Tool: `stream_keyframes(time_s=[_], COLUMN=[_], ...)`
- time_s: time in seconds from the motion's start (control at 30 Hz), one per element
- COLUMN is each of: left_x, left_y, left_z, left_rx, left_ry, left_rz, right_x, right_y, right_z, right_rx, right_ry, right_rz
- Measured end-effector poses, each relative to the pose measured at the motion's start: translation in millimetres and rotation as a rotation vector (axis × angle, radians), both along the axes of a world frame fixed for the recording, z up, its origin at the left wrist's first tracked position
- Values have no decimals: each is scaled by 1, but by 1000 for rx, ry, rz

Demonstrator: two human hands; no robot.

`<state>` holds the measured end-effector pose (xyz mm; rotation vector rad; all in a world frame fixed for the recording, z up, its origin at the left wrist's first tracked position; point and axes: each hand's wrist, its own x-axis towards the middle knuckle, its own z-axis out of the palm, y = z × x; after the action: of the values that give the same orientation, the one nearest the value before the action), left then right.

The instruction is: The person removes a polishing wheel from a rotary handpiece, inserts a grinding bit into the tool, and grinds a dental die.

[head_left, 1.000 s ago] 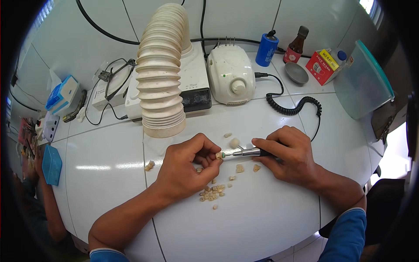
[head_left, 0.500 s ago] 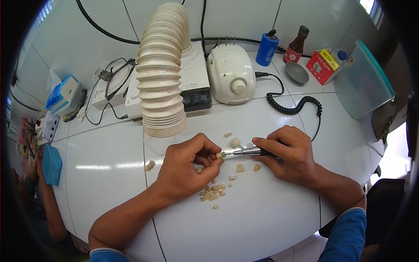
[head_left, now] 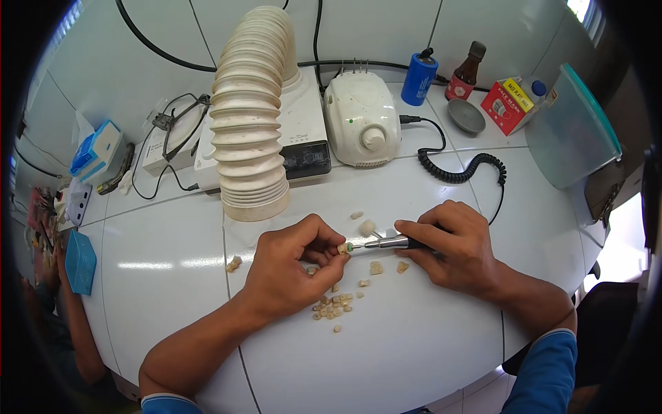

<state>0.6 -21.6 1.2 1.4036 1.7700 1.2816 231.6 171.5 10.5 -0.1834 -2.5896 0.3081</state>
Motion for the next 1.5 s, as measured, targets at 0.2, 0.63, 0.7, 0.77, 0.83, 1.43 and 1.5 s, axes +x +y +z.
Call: stream_keyframes(time_s=[0.2, 0.63, 0.7, 0.77, 0.83, 1.43, 1.5], left_x=[-1, -1, -1, -1, 0, -4, -4], left_y=[0, 0, 0, 0, -1, -3, -3], left_z=[0, -1, -2, -1, 1, 1, 0], left_rx=[6, 17, 17, 16, 15, -6, -5], left_ry=[7, -9, -12, -14, -8, -34, -46], left_rz=[-11, -3, -5, -7, -1, -51, -50], right_x=[-1, -1, -1, -1, -1, 0, 0], right_y=[0, 0, 0, 0, 0, 1, 1], right_z=[-2, -1, 0, 2, 2, 1, 0], right_rx=[-3, -20, -20, -20, -23, -67, -74], right_ry=[8, 13, 8, 4, 6, 17, 16], right_rz=[-11, -8, -3, 2, 14, 25, 17])
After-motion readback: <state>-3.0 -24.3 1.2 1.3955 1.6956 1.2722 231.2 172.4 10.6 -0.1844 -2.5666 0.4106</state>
